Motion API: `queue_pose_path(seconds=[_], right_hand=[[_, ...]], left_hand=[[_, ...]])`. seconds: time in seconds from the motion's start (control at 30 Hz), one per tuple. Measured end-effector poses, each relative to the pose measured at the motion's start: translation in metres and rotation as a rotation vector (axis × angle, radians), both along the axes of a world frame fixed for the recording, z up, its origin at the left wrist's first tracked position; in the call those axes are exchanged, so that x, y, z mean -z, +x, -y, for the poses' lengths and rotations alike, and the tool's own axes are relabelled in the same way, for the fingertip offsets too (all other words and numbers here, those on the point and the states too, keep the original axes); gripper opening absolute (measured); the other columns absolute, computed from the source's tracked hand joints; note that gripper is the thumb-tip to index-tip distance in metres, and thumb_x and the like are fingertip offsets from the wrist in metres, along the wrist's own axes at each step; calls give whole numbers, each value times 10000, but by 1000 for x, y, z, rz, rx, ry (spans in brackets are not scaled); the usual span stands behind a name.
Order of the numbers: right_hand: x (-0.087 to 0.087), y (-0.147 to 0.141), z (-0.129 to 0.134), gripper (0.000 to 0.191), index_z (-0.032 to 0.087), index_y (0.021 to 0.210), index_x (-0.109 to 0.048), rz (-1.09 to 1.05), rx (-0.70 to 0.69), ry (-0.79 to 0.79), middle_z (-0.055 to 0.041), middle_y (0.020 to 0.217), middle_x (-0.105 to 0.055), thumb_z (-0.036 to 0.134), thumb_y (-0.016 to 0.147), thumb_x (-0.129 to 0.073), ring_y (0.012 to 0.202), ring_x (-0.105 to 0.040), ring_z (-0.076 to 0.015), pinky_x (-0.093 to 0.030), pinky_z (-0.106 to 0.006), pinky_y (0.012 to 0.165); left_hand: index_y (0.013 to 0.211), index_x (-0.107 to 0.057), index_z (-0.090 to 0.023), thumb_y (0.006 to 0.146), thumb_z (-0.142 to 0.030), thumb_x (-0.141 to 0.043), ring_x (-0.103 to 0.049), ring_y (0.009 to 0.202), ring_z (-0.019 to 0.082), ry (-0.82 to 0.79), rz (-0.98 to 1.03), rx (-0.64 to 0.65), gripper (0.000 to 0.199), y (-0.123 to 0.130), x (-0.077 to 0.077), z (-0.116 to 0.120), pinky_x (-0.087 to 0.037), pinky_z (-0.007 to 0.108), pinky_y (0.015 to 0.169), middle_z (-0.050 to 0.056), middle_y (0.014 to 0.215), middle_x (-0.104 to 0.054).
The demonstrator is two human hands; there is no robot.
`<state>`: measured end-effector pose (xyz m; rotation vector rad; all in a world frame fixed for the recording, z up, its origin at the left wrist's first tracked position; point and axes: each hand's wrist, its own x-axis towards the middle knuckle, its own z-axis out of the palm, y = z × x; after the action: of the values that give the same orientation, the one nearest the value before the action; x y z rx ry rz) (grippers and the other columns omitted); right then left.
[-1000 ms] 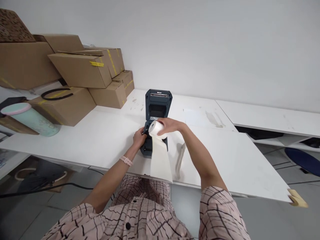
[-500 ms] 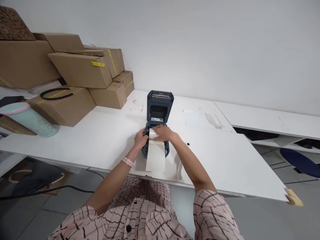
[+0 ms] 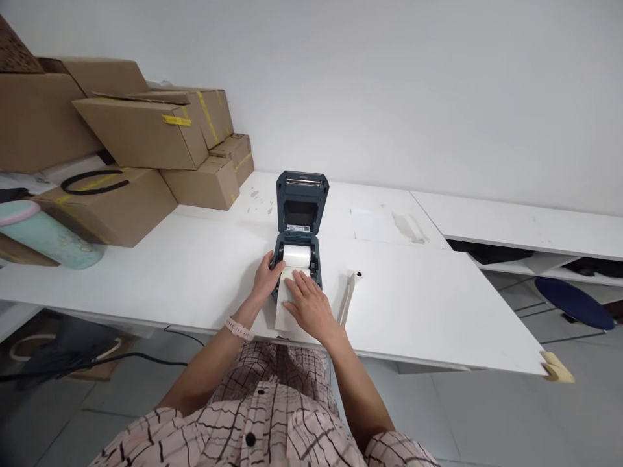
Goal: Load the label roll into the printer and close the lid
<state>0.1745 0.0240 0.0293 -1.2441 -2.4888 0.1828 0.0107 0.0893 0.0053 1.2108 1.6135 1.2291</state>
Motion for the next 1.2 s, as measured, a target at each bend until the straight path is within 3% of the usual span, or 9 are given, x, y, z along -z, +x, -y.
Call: queue_pose_path(seconds=[0.2,0.27,0.37,0.5,0.6,0.7,0.97,1.13,1.2], right_hand=[[-34,31,-19,405,254,1310,-633,-286,-84,-187,-91,1392,-619,456,985,-503,1308,-570,-285,-490,-483,1083],[-57,43,-52,439,273,1295,-635,-507,23,-110,-75,1342,-656,533,972,-491,1273,-596,-261,-475,-470,1092],[-92,49,-126,704,267,1454,-464,-770,184,13,-84,1547,-448,697,897,-484,1429,-416,-285,-368,-512,1163],[-125,34,-220,873,253,1542,-300,-910,198,-213,-52,1649,-249,809,869,-335,1514,-243,-277,-228,-518,1223],[-130,25,-243,880,247,1517,-359,-923,120,-358,-50,1617,-332,827,874,-205,1501,-271,-292,-193,-546,1222],[-117,25,-213,832,272,1481,-419,-934,77,-285,-37,1580,-402,809,893,-176,1481,-312,-292,-210,-543,1215],[-35,16,-41,515,365,1427,-482,-896,270,-115,-11,1566,-413,597,993,-331,1466,-353,-254,-289,-505,1211],[16,3,-17,687,303,1545,-288,-1064,464,-251,-88,1616,-317,533,936,-507,1475,-335,-294,-350,-554,1166],[26,2,-20,803,281,1581,-164,-1153,494,-399,-123,1613,-314,532,914,-536,1450,-383,-307,-414,-550,1120]], left_hand=[[1486,-396,-264,765,-511,-736,-509,1337,324,-17,298,105,835,6,12,57,-464,417,1040,129,1489,-506],[1495,-373,-261,745,-506,-762,-519,1326,323,-35,346,117,880,7,14,67,-465,423,1045,131,1479,-514],[1513,-334,-246,717,-492,-794,-493,1351,315,-48,377,110,951,8,15,74,-436,426,1087,137,1488,-499],[1531,-292,-238,707,-472,-809,-507,1339,304,-21,414,139,1000,8,14,78,-412,439,1115,149,1479,-504],[1528,-296,-232,705,-460,-813,-512,1335,295,16,439,161,999,7,16,79,-392,440,1134,147,1470,-514],[1523,-307,-238,708,-458,-811,-496,1352,293,18,437,171,984,5,19,80,-387,433,1140,144,1482,-503],[1554,-232,-224,716,-568,-766,-383,1444,293,-3,450,263,1052,-1,17,85,-347,416,1176,149,1585,-365],[1571,-202,-286,801,-662,-623,-228,1517,285,-41,381,135,955,-4,-2,75,-352,368,1174,69,1669,-168],[1563,-240,-286,816,-631,-628,-299,1489,307,-40,305,99,910,-3,-8,66,-409,384,1131,83,1648,-244]])
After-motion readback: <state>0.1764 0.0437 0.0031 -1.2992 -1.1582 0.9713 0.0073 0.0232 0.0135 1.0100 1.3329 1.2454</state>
